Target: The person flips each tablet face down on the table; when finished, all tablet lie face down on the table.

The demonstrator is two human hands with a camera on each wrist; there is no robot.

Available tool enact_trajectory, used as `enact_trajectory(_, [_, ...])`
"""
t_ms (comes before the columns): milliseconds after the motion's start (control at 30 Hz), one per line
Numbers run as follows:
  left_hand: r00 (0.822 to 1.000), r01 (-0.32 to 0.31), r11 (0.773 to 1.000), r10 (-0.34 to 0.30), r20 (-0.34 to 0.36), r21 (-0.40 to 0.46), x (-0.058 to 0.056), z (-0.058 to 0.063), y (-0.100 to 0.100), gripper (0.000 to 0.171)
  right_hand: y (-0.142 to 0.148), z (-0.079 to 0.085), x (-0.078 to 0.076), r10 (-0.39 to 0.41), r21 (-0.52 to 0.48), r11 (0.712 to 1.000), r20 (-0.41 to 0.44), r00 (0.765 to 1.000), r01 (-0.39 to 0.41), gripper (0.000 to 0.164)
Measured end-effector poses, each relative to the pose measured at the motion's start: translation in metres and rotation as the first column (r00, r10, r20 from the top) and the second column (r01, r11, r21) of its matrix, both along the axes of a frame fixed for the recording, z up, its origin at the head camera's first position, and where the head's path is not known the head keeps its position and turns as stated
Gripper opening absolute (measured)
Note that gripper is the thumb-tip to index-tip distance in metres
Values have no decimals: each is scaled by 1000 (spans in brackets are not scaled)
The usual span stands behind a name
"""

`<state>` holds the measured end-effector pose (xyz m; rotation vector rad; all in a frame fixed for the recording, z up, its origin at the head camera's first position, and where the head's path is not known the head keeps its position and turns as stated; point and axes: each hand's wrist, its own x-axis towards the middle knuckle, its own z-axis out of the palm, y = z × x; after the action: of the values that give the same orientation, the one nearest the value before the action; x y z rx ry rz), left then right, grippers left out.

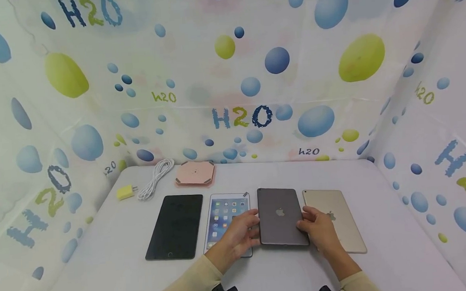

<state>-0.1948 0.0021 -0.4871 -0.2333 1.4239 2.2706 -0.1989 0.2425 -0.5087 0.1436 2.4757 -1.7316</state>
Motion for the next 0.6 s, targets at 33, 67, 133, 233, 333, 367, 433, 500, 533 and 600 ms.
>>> enact_trajectory(33, [1000, 4, 1000, -4, 0, -2, 0, 1, 1, 64, 0, 1, 0, 0, 9, 1000, -5, 1000, 0, 63])
enact_trajectory(67, [1000, 9, 1000, -9, -4, -6, 0, 1, 1, 65, 1, 2, 1, 1, 23, 1000, -10, 1000, -1, 63])
enact_trajectory(133, [1000, 17, 1000, -17, -13, -22, 1, 3, 2, 66, 0, 4, 1, 7, 47, 999, -13, 1000, -7, 62])
enact_trajectory(233, [999, 37, 997, -38, -25, -61, 1, 6, 2, 68, -1, 7, 2, 9, 58, 998, -3, 1000, -9, 61])
enact_trajectory(333, [996, 76, 991, -80, -34, -112, 2, 11, 2, 69, -1, 9, 3, 9, 60, 998, 11, 1000, -10, 60])
enact_trajectory(367, [995, 88, 989, -93, -35, -122, 3, 13, 2, 70, -1, 9, 3, 8, 58, 998, 13, 1000, -9, 60])
enact_trajectory(433, [992, 112, 984, -119, -39, -138, 3, 15, 1, 72, 0, 9, 4, 6, 55, 998, 20, 1000, -7, 59])
enact_trajectory(500, [990, 126, 982, -133, -41, -138, 4, 16, 0, 74, 1, 8, 4, 7, 52, 999, 26, 1000, -8, 59])
enact_trajectory(533, [990, 130, 982, -136, -39, -137, 4, 16, 0, 73, 1, 8, 5, 2, 49, 999, 31, 1000, -4, 58])
enact_trajectory(600, [989, 137, 981, -144, -37, -137, 4, 16, 0, 72, 2, 9, 6, 3, 47, 999, 40, 999, -4, 57])
